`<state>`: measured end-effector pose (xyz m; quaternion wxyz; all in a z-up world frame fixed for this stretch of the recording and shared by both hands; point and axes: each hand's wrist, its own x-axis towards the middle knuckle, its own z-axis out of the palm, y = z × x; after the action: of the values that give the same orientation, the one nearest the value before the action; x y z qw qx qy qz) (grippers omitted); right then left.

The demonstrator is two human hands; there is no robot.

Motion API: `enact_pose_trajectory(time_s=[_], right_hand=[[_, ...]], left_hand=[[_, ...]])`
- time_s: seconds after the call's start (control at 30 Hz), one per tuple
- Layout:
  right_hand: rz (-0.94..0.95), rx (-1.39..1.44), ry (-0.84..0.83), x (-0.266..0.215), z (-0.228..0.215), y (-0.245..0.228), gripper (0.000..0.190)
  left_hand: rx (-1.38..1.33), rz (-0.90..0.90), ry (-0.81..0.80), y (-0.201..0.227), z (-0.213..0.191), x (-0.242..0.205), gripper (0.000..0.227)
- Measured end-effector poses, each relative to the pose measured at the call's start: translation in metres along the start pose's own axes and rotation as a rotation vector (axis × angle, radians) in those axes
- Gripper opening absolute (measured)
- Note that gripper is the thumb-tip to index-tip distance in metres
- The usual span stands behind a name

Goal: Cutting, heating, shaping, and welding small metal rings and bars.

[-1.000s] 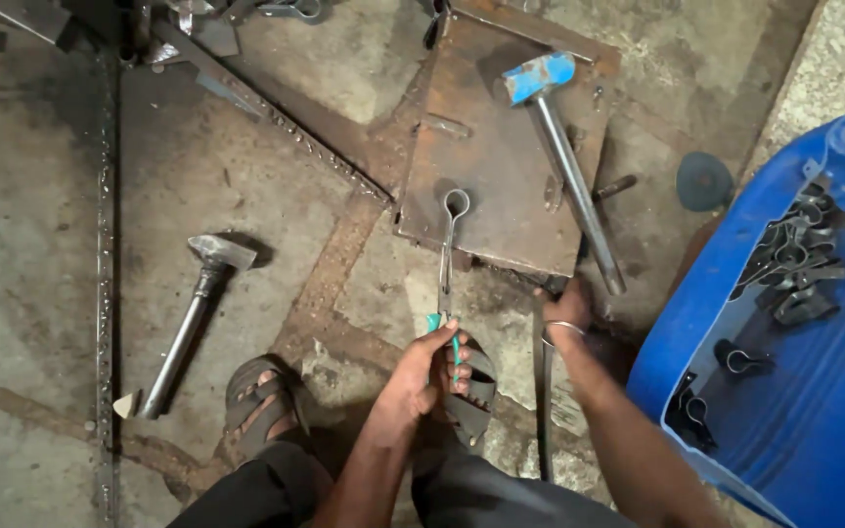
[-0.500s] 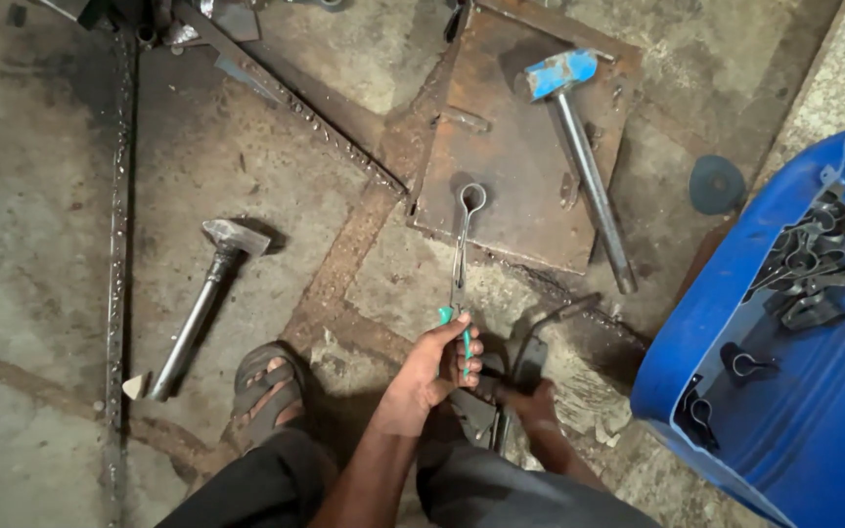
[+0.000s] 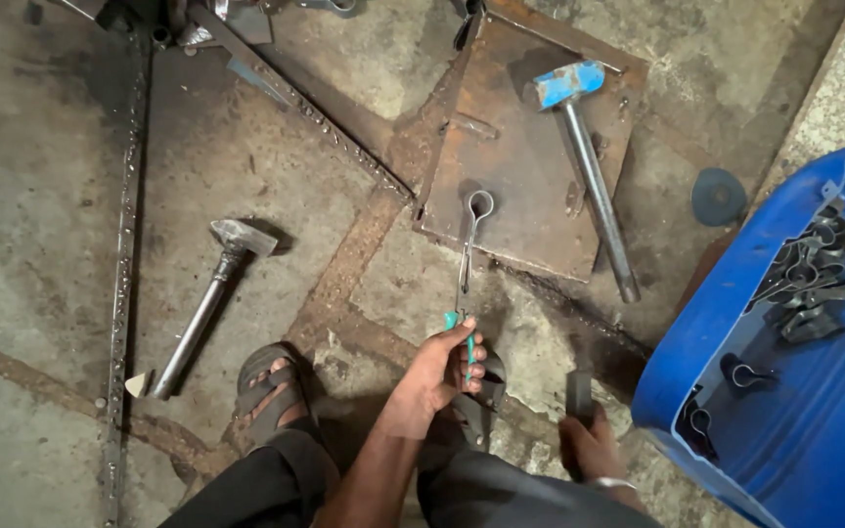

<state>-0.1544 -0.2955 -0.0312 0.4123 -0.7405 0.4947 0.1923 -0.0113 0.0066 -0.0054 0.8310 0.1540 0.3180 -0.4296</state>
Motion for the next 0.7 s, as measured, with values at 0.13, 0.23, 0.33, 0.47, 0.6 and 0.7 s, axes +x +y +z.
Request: enact_pose_trajectory(time_s=[0.13, 0.23, 0.33, 0.47, 0.6, 0.7], right_hand=[[-0.381, -0.053, -0.413, -0.056, -0.047, -0.072, 0.028], [-0.293, -0.083, -0.541, -0.056, -0.044, -0.134, 0.038], [-0.269, -0.227, -0.405, -0.043, -0.033, -0.178, 0.058], [-0.399, -0.254, -0.379, -0.07, -0.025, -0.235, 0.06], [-0.371, -0.243, -0.416, -0.07, -0.022, -0.248, 0.054], [-0.342, -0.212, -0.441, -0.063, -0.017, -0.245, 0.055]], left_hand=[[0.028, 0.005, 0.012, 0.003, 0.007, -0.005, 0.031], [0.041, 0.008, 0.026, 0.002, 0.004, -0.004, 0.031], [0.05, 0.014, 0.052, 0.002, 0.006, -0.005, 0.031], [0.076, 0.006, 0.115, 0.006, 0.009, -0.007, 0.03], [0.091, 0.005, 0.112, 0.005, 0.009, -0.006, 0.03], [0.087, 0.014, 0.108, 0.005, 0.01, -0.009, 0.031]])
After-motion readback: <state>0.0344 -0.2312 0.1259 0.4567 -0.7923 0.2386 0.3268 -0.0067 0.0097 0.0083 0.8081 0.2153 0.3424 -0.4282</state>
